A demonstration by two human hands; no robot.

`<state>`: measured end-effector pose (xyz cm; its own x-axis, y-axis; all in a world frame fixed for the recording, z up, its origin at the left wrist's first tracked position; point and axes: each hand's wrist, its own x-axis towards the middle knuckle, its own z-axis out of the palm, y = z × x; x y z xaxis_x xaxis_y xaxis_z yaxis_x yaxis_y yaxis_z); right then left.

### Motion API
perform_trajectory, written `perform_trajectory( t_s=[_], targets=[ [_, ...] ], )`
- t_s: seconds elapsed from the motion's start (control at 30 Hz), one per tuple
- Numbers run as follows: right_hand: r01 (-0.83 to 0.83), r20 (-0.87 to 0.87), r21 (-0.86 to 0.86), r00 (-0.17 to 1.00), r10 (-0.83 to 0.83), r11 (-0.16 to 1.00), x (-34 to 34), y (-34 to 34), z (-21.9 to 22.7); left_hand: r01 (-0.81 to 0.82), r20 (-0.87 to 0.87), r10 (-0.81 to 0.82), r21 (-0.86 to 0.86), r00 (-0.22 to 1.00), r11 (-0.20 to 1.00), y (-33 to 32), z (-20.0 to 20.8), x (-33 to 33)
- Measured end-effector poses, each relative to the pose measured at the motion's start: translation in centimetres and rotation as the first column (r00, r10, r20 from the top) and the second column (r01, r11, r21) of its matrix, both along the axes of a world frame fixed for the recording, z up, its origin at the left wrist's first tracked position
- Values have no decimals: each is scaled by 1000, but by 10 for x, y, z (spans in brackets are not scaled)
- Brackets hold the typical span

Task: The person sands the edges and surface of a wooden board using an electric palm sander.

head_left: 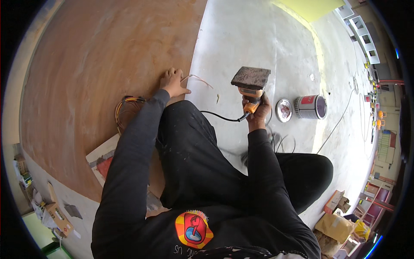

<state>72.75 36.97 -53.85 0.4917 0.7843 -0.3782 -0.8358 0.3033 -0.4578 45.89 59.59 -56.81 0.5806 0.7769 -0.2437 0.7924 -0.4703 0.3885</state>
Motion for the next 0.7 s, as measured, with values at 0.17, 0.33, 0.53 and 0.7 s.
perform_trajectory(
  t_s=[0.17, 0.33, 0.53, 0.7],
  targets=[
    [-137, 102, -82, 984, 146, 987, 8, 10, -17, 46, 217, -58, 58, 975, 997, -9, -15, -23],
    [-181, 93, -171, 976, 198, 969, -2, 20, -25, 37, 423, 53, -201, 905, 979, 1, -22, -67],
    [-38, 309, -352, 938, 154, 935, -4, 36, -23, -674, 378, 720, -270, 583, 688, 38, -35, -208],
    [-13, 371, -341, 917, 147, 940, -41, 65, -3, -462, 198, 427, 195, 882, 865, 56, -7, -283]
  ],
)
